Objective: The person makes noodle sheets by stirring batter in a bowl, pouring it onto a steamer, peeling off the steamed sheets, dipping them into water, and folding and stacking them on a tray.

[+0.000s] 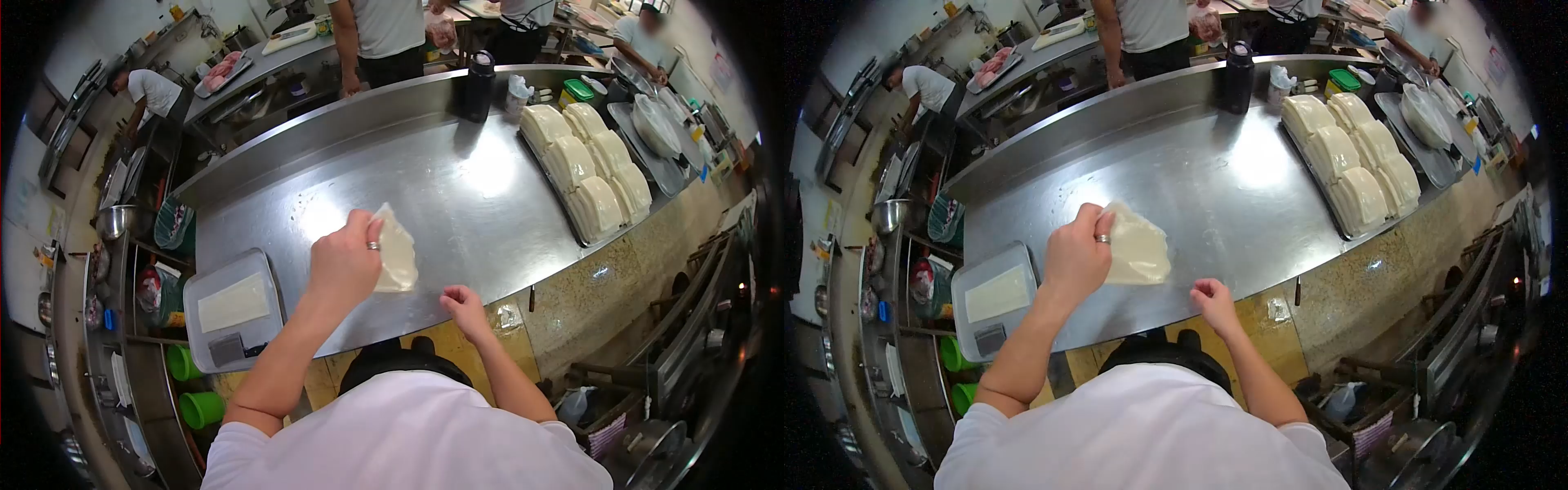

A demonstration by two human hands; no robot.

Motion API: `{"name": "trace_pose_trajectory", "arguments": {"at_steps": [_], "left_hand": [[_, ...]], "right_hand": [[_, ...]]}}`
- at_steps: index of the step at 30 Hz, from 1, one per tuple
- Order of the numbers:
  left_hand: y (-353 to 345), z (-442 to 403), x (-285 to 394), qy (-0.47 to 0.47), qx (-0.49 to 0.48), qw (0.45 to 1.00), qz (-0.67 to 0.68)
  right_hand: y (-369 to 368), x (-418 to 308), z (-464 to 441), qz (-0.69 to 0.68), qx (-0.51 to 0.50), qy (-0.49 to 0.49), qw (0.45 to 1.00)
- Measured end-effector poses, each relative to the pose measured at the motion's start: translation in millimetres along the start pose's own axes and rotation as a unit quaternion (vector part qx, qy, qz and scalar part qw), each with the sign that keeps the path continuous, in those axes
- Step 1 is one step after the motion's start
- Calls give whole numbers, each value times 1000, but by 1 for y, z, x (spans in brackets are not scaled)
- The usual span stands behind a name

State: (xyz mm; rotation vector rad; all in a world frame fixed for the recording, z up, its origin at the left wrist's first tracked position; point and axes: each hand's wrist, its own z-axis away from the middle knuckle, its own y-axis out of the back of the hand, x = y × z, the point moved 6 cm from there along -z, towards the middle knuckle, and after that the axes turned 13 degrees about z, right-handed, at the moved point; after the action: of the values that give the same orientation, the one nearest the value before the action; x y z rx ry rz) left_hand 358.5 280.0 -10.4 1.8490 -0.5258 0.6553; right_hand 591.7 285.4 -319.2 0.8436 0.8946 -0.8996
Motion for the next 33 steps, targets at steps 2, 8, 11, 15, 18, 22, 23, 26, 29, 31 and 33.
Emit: {"name": "trace_pose_trajectory", "arguments": {"at_steps": [2,8,11,15,18,22,23,26,29,31,33], "left_hand": [[2,-5,32,-41,8,999,28],[47,-6,61,-28,28,997,70],[76,3,22,48,30,995,77],[105,41,-79,175,31,982,59],[119,95,-189,195,66,979,4],[144,183,-322,303,88,948,-34],[154,204,-349,328,98,939,-32],[191,252,-419,367,141,919,-22],[229,283,-482,378,181,908,-3],[250,292,-510,387,197,901,8],[270,291,-531,395,205,896,13]], "right_hand": [[-2,1,-9,-109,-12,-55,992],[-19,-48,-13,-476,-216,5,853],[-31,-78,3,-514,-275,58,810],[-73,-59,8,-415,-270,-14,868],[-121,-82,28,-308,-230,-66,921],[-218,-106,34,-139,-261,-77,952],[-246,-112,33,-106,-268,-71,955],[-325,-126,24,-24,-272,-54,960],[-394,-137,7,26,-268,-49,962],[-430,-149,-2,45,-270,-51,961],[-459,-163,-11,58,-274,-51,959]]}}
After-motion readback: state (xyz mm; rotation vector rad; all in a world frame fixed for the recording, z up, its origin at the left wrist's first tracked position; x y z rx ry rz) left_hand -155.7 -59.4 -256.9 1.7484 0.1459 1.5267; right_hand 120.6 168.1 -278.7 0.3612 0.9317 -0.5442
